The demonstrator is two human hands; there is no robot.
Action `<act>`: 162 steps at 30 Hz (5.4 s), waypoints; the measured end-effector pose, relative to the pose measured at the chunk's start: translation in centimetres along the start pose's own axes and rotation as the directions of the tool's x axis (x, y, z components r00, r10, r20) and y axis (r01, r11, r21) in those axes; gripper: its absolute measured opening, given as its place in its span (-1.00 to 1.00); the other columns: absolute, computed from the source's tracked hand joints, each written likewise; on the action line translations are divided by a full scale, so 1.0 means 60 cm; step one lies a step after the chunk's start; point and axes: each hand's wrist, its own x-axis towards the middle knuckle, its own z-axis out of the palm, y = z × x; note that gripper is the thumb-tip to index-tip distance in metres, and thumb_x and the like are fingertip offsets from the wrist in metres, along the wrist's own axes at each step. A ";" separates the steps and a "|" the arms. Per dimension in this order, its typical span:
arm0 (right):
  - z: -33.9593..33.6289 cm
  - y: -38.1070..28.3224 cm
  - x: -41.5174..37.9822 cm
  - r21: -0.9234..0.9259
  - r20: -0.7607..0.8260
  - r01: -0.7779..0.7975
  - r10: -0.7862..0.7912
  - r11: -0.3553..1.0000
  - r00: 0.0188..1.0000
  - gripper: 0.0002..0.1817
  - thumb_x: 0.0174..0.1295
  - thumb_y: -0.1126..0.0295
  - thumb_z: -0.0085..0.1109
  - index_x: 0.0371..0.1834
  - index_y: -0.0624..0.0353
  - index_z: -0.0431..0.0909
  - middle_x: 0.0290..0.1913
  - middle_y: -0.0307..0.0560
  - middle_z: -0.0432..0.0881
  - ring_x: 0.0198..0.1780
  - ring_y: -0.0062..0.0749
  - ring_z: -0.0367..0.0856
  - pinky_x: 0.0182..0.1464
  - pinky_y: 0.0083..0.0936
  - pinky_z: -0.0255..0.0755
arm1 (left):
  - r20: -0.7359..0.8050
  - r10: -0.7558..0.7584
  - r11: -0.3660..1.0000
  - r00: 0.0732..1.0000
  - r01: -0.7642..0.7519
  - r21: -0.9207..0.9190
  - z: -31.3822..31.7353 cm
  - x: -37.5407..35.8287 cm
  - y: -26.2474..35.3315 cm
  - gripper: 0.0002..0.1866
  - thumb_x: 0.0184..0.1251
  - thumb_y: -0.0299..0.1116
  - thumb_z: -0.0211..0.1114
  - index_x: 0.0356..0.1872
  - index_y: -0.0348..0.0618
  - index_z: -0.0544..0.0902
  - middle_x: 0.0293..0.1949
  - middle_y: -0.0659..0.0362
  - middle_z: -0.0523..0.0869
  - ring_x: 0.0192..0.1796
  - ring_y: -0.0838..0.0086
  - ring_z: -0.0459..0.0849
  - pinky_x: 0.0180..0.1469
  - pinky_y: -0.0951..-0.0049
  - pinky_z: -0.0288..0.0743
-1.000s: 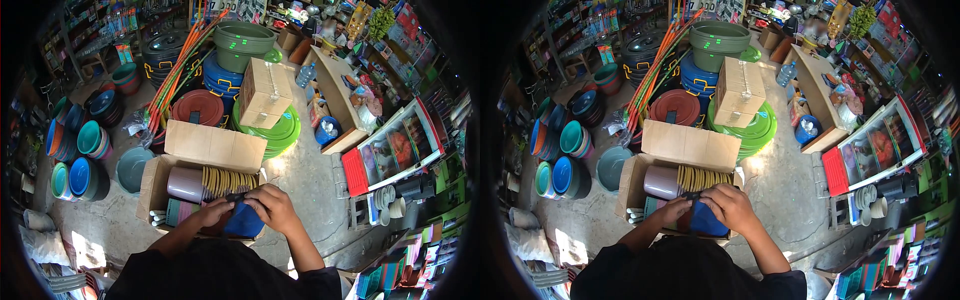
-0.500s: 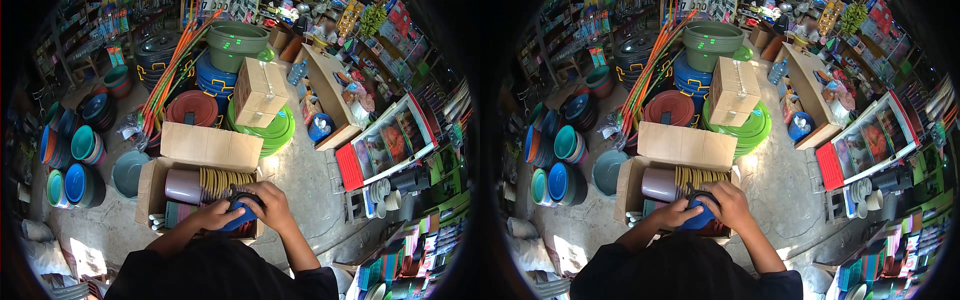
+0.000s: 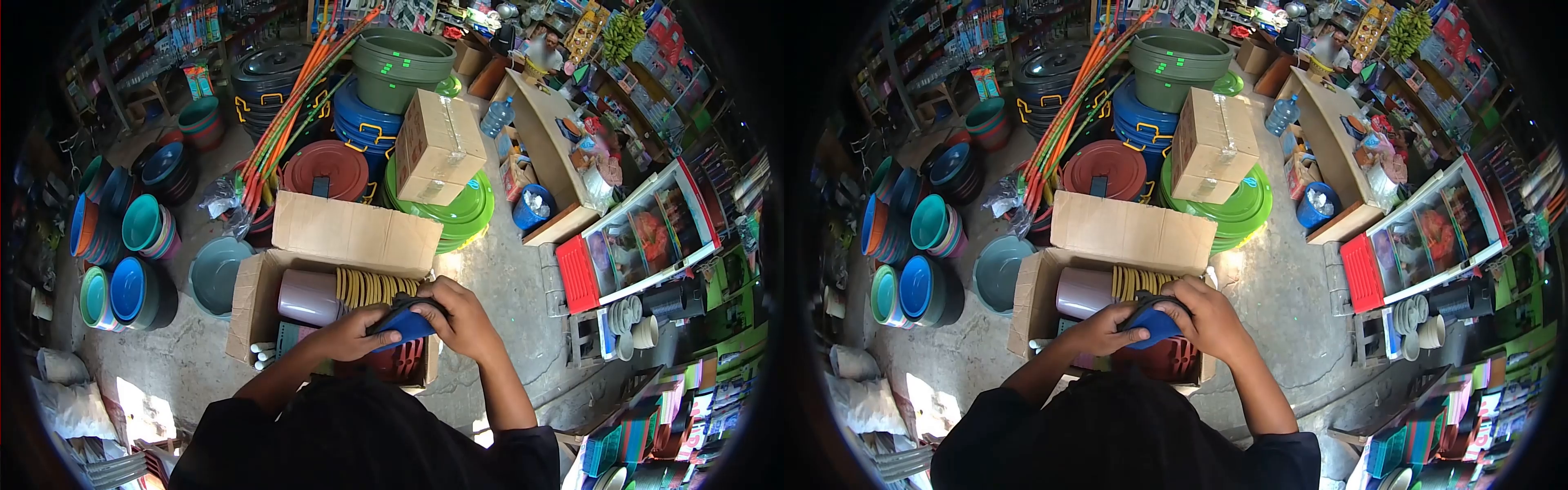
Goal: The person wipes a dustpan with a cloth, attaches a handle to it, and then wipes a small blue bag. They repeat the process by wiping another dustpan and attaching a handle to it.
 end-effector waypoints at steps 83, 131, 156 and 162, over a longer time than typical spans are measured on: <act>0.115 -0.110 0.033 0.114 -0.228 0.172 -0.143 0.978 0.963 -0.78 0.29 0.41 0.21 -0.04 0.21 0.50 -0.29 0.10 0.66 -0.27 -0.03 0.70 -0.26 -0.29 0.55 | -0.480 -0.130 0.409 0.868 -0.394 -0.823 -0.065 0.137 -0.137 -0.73 0.54 -0.27 -0.03 0.18 0.19 0.45 0.00 0.17 0.60 0.10 0.34 0.52 0.16 0.30 0.37; 0.222 0.046 -0.047 0.762 -0.031 -0.369 0.598 0.533 0.801 -0.67 0.37 0.31 0.20 0.07 0.30 0.45 -0.07 -0.16 0.57 -0.07 -0.55 0.51 0.07 -0.55 0.38 | -0.532 0.323 -0.114 0.783 -0.526 -0.843 -0.052 0.121 -0.262 -0.73 0.51 -0.16 -0.06 -0.05 0.00 0.57 -0.15 0.17 0.64 -0.06 0.26 0.60 0.21 0.15 0.40; 0.245 -0.003 -0.072 0.613 0.024 -0.243 0.289 0.752 0.957 -0.67 0.18 0.59 0.34 -0.03 0.26 0.47 -0.28 -0.30 0.48 -0.15 -0.63 0.46 0.00 -0.63 0.38 | -0.549 0.304 0.010 0.778 -0.579 -0.815 -0.092 0.087 -0.128 -0.87 0.46 -0.23 0.01 -0.10 0.04 0.45 -0.17 0.20 0.47 -0.06 0.36 0.47 0.11 0.23 0.34; 0.234 0.023 -0.071 0.513 -0.390 -0.236 0.469 0.825 0.793 -0.54 0.20 0.47 0.37 0.08 0.32 0.36 -0.17 -0.10 0.48 -0.15 -0.45 0.49 0.00 -0.49 0.39 | -0.401 0.313 0.044 0.861 -0.435 -0.899 -0.083 0.094 -0.127 -0.72 0.50 -0.04 0.00 -0.02 0.01 0.45 -0.14 0.17 0.46 -0.07 0.36 0.46 0.10 0.25 0.35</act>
